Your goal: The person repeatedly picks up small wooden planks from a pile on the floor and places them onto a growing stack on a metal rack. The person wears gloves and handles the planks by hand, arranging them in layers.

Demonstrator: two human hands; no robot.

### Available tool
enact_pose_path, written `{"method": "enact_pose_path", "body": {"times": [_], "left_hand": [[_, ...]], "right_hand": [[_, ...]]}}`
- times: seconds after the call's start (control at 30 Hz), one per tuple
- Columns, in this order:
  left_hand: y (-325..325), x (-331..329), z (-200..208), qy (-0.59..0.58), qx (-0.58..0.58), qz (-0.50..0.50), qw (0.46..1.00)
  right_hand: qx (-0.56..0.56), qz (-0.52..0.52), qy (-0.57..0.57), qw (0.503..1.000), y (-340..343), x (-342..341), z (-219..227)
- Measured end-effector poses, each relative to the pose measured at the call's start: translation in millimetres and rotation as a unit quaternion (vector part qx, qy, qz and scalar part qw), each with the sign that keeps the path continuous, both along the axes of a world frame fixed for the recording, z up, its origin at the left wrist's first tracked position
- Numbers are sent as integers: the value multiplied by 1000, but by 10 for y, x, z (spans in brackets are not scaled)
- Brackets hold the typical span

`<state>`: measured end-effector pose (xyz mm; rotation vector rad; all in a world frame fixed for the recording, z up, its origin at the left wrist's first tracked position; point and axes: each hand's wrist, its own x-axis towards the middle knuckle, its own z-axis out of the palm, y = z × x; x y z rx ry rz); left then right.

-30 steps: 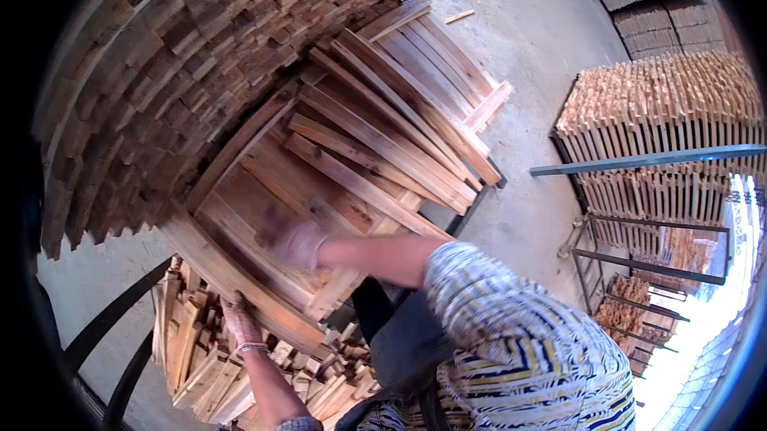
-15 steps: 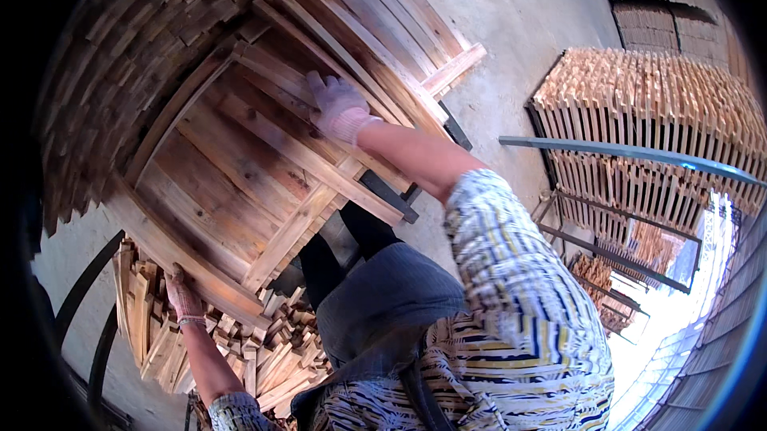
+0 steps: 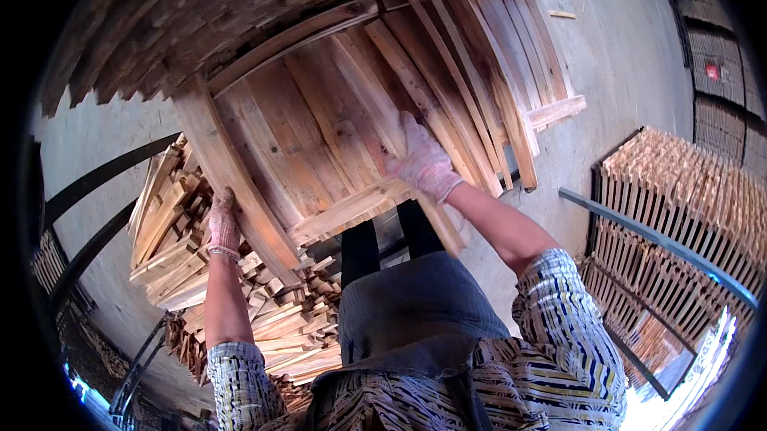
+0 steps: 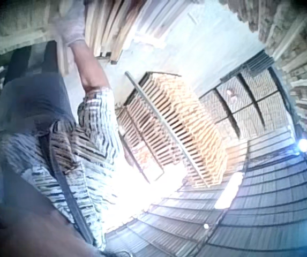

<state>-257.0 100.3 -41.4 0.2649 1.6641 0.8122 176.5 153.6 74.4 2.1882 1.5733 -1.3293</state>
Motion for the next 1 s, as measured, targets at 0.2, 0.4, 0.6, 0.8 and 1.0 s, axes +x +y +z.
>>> {"method": "enact_pose_path", "body": {"times": [0.2,0.4,0.6,0.8,1.0], "left_hand": [[-60,-71,-41,65,14,-78,995],[56,146,19,90,-8,-84,992],[-137,-99,-299,146,68,-146,976],[42,56,-86,101,-1,-65,993],[4,-57,-57,50,-16,-41,998]], "right_hand": [[231,100,-22,968,-101,-1216,-667],[121,-63,30,990,180,-2607,-709],[160,37,58,985,108,-2457,-781],[198,-46,218,955,89,-2166,-1063],[-27,1,248,968,184,-2547,-811]]}}
